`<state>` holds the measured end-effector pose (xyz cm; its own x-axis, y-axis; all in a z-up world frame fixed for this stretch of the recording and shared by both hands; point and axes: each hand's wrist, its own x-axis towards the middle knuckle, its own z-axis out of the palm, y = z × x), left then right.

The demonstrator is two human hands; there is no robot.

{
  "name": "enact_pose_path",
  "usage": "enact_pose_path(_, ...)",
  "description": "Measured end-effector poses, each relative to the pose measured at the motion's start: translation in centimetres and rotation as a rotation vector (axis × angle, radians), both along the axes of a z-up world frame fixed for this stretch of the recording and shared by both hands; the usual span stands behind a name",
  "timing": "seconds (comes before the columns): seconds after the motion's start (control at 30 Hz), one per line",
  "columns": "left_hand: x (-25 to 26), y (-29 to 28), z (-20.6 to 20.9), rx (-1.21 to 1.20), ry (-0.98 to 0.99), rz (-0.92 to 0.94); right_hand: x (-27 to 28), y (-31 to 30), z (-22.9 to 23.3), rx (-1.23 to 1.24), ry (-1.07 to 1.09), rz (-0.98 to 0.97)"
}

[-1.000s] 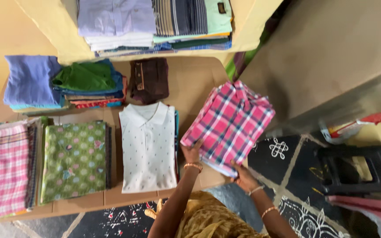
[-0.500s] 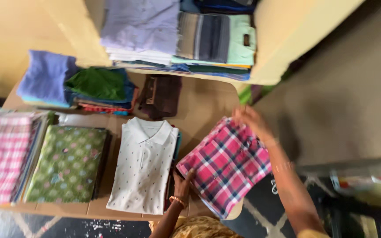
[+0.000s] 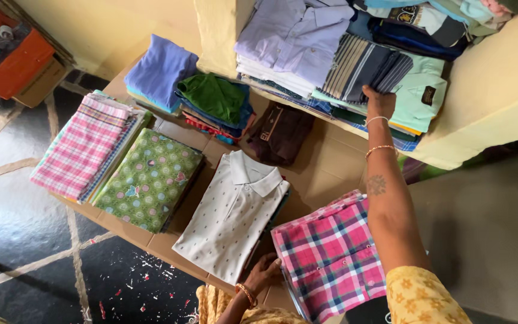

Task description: The person sorts various folded shirts and a cloth on a table and then places them onto shelves.

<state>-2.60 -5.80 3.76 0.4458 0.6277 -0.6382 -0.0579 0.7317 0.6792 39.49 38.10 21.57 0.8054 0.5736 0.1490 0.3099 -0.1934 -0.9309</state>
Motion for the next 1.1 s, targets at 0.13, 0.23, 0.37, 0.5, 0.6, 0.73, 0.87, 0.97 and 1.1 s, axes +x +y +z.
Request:
enact_pose_path(0.13,0.3,0.4,-1.2,0.134,0.088,-0.064,-0.1,-1.0,1.5,0.09,0.122,0.172)
enact_pose_path(0.23,0.3,0.3,-1.4,0.2,0.141,-0.088,0.1,-2.3,5.4,0.325,0.247,0.246)
enact_pose_path(0.37,-0.9,-0.1,0.9,0.38,0.501,-0.355,-1.6,-8.5,12.4,0.427,0.285,0.285)
enact_pose_path(0.5,-2.8,2.3,6.0,0.615,0.519,-0.684,-6.8,-17.6,17.9,0.354,0.298,0.444)
enact_pose_path(0.6,-3.3,4.9,9.9,0.549,-0.094,-0.251,-12.4,-23.4,18.8,0.233,0.332,0.498)
enact_pose_path(0.73,-5.5,9.7,15.7,0.087,-0.552,0.056,-20.9,-29.8,17.0,0.02,0.253,0.646)
enact_pose_path(0.87,-8.3,12.0,19.0,-0.141,-0.735,0.213,-28.5,-33.4,14.1,-0.253,0.257,0.858)
enact_pose_path(0.97,-10.3,11.7,18.4,-0.137,-0.976,0.206,-31.7,-35.2,12.9,-0.163,0.434,0.919)
enact_pose_path(1.1,-13.5,11.7,17.0,-0.171,-0.962,0.253,-32.4,-36.9,13.6,-0.068,0.332,0.717)
